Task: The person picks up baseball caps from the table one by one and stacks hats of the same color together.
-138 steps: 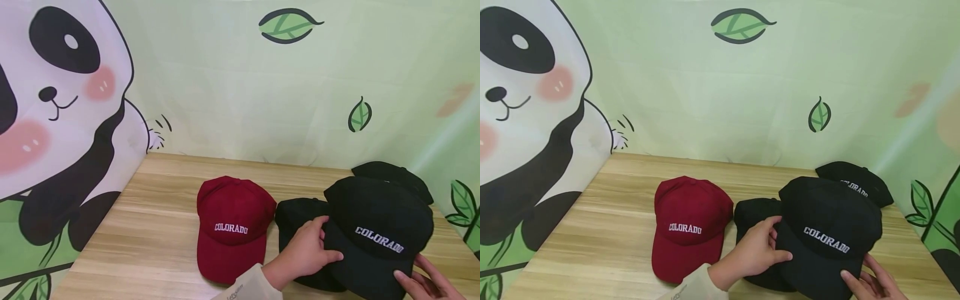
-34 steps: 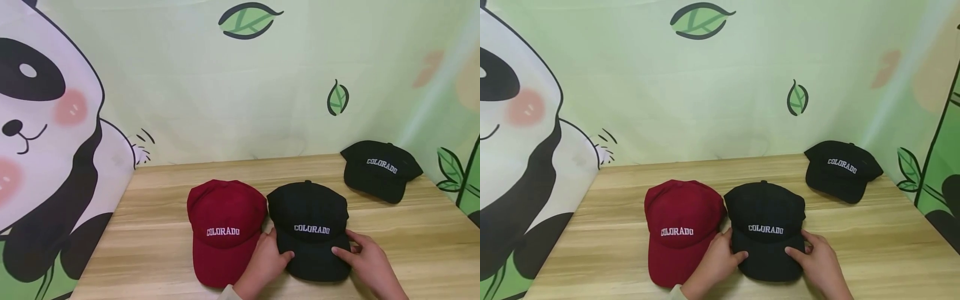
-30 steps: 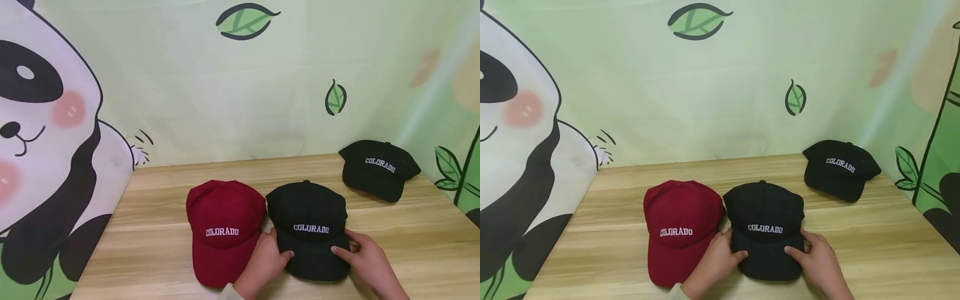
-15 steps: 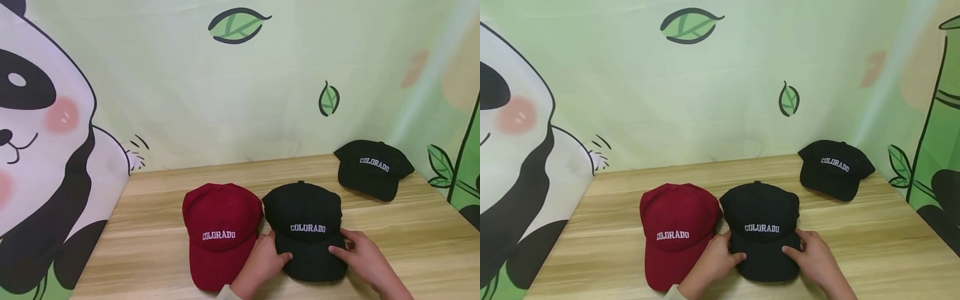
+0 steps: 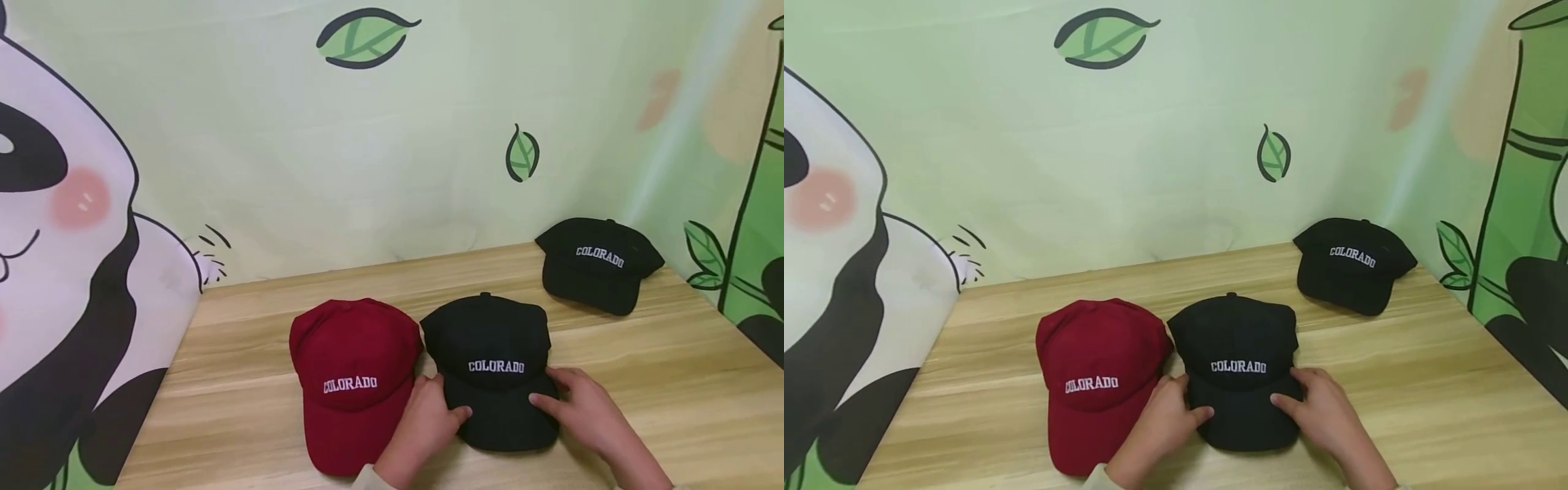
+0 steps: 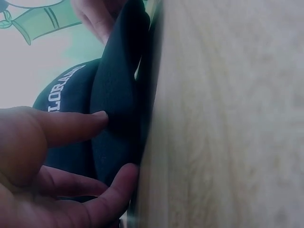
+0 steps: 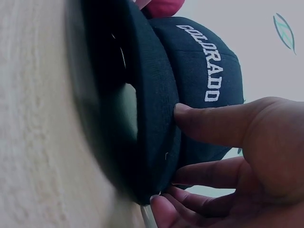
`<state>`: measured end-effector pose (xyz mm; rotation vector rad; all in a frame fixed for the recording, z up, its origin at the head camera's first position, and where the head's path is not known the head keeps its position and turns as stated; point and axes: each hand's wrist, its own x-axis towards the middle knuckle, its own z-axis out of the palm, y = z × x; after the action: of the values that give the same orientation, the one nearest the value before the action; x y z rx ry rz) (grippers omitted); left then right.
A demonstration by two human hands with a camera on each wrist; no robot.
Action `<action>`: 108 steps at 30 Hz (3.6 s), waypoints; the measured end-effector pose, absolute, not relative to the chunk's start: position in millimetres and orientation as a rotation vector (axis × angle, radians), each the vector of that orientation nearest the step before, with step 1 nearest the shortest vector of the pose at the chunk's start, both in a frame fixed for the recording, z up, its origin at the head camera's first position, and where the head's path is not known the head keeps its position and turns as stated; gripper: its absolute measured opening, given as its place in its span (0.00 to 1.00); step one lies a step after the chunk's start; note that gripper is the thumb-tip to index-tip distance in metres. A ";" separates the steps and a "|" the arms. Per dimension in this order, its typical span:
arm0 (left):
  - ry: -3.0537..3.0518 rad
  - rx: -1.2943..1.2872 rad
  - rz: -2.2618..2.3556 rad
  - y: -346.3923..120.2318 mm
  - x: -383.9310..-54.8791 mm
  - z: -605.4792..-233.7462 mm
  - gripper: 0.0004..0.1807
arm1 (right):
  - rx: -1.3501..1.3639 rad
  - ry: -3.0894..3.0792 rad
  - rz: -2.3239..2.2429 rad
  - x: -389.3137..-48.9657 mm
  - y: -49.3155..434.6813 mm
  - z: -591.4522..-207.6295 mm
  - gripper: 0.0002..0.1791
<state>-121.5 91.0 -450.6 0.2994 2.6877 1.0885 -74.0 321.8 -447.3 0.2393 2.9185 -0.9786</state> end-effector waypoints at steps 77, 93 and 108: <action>2.810 0.575 0.745 103.3 -114.6 -414.4 0.17 | 0.204 2.955 -1.001 -82.4 355.9 -433.9 0.34; 2.912 0.720 0.605 124.9 -118.9 -399.4 0.17 | 0.328 2.977 -0.942 -100.5 383.1 -441.1 0.33; 2.912 0.725 0.507 147.0 -122.8 -382.9 0.19 | 0.426 2.927 -0.968 -106.3 400.4 -441.4 0.35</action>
<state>-122.8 147.0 -382.9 0.7253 2.9116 0.5065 -106.3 400.4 -441.4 0.4260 2.9268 -0.9682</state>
